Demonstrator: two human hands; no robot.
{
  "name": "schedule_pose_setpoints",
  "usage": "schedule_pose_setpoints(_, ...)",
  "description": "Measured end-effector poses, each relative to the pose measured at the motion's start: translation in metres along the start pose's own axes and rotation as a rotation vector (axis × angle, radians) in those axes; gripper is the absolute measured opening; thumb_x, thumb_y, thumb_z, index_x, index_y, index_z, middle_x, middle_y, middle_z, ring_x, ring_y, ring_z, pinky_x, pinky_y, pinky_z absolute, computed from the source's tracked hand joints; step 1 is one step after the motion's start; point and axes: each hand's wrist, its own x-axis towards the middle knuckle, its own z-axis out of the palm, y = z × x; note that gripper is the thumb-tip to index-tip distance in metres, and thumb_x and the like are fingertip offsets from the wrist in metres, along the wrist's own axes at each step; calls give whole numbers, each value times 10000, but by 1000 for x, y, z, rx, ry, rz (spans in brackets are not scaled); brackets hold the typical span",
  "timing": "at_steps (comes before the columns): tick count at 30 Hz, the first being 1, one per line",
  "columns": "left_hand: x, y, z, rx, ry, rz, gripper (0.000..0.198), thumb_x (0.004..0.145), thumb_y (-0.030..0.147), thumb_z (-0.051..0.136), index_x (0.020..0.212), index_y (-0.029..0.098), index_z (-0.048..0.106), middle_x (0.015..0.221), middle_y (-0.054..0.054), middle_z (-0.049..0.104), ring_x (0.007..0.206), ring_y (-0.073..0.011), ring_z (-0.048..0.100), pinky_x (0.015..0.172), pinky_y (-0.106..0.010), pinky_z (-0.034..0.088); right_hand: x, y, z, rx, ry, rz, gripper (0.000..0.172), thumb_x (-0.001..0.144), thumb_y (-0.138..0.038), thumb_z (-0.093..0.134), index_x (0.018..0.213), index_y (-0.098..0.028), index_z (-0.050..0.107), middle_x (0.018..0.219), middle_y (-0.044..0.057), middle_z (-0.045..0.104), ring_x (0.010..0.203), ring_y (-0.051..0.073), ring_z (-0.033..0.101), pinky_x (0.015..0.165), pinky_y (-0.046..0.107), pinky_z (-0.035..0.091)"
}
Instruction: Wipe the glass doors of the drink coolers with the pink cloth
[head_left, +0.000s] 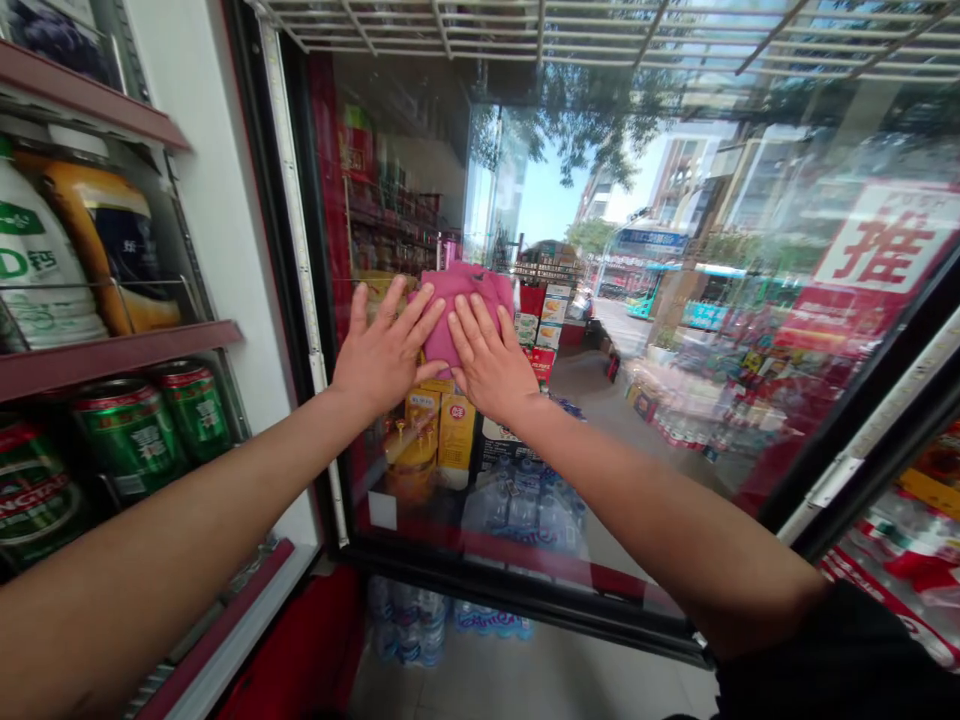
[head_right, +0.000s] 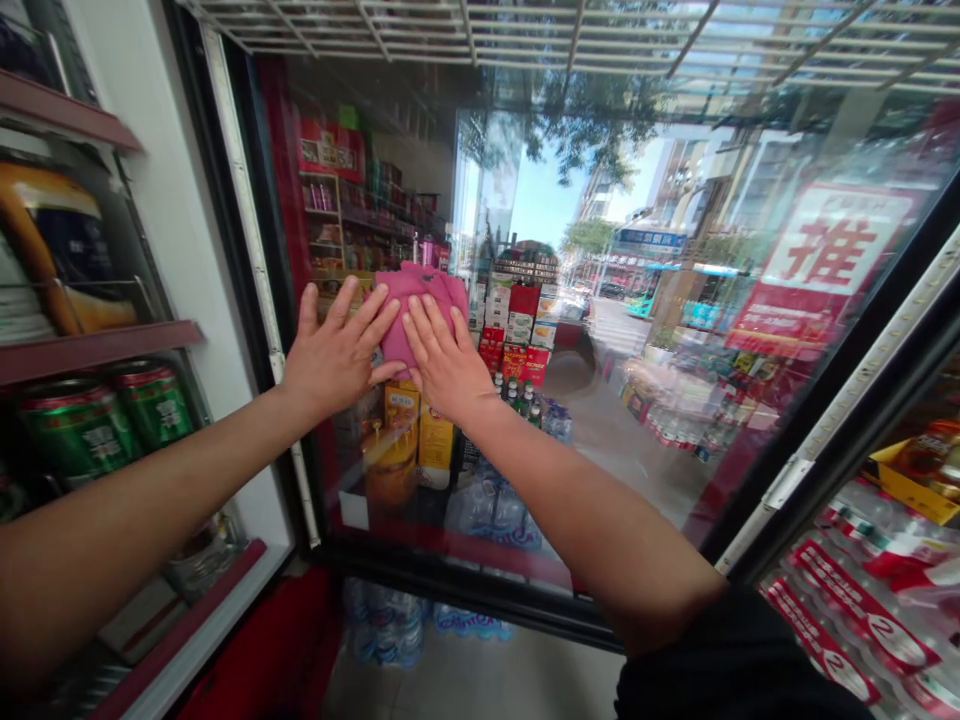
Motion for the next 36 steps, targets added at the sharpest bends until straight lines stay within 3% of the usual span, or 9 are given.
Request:
schedule_pose_setpoints(9, -16, -60, -8, 37, 27, -55, 805, 1106, 580, 389, 1783, 179, 222, 1860, -159, 289, 1765, -421, 96, 1370, -774, -67, 68, -39, 14, 62, 32, -59, 813, 1051, -265, 547, 1743, 36, 245, 1874, 255, 174, 1773, 380, 113, 1443, 645, 44)
schedule_pose_setpoints(19, -33, -92, -14, 59, -56, -145, 857, 1071, 573, 489, 1772, 154, 230, 1859, -193, 277, 1766, -431, 68, 1358, -783, -104, 109, -74, 56, 234, 162, -115, 700, 1128, -285, 334, 1713, 91, 255, 1860, 289, 188, 1772, 388, 43, 1408, 682, -49)
schedule_pose_setpoints(22, -42, -98, -12, 70, -89, -185, 826, 1070, 541, 503, 1769, 177, 252, 1879, -149, 240, 1778, -384, 5, 1364, -761, -143, 115, -86, 69, 298, 160, -122, 721, 1112, -290, 355, 1723, 76, 239, 1870, 281, 155, 1774, 393, 7, 1391, 737, -57)
schedule_pose_setpoints(27, -52, -108, -6, 99, -151, -212, 811, 1075, 511, 520, 1757, 195, 214, 1903, -47, 170, 1757, -177, -196, 1382, -718, -184, 116, -105, 88, 408, 213, -106, 710, 1139, -329, 257, 1738, 50, 226, 1874, 275, 145, 1775, 400, -6, 1366, 786, -73)
schedule_pose_setpoints(29, -54, -109, -5, 108, -180, -204, 802, 1084, 482, 507, 1752, 186, 175, 1906, -39, 147, 1730, -138, -253, 1372, -740, -186, 113, -112, 94, 441, 221, -100, 713, 1143, -341, 242, 1747, 38, 214, 1879, 266, 132, 1773, 408, -20, 1357, 801, -80)
schedule_pose_setpoints(33, -61, -102, -4, 132, -232, -218, 833, 1079, 398, 535, 1769, 206, 111, 1912, -41, 103, 1745, -187, -225, 1364, -747, -192, 104, -123, 103, 478, 198, -105, 702, 1132, -302, 283, 1768, -16, 209, 1892, 216, 134, 1767, 421, -41, 1360, 808, -66)
schedule_pose_setpoints(36, -72, -91, 0, 148, -256, -240, 888, 1046, 376, 597, 1782, 200, 132, 1910, -63, 117, 1774, -241, -142, 1378, -705, -193, 92, -129, 107, 463, 202, -87, 683, 1085, -160, 305, 1733, 51, 246, 1875, 249, 184, 1774, 373, -10, 1409, 720, -34)
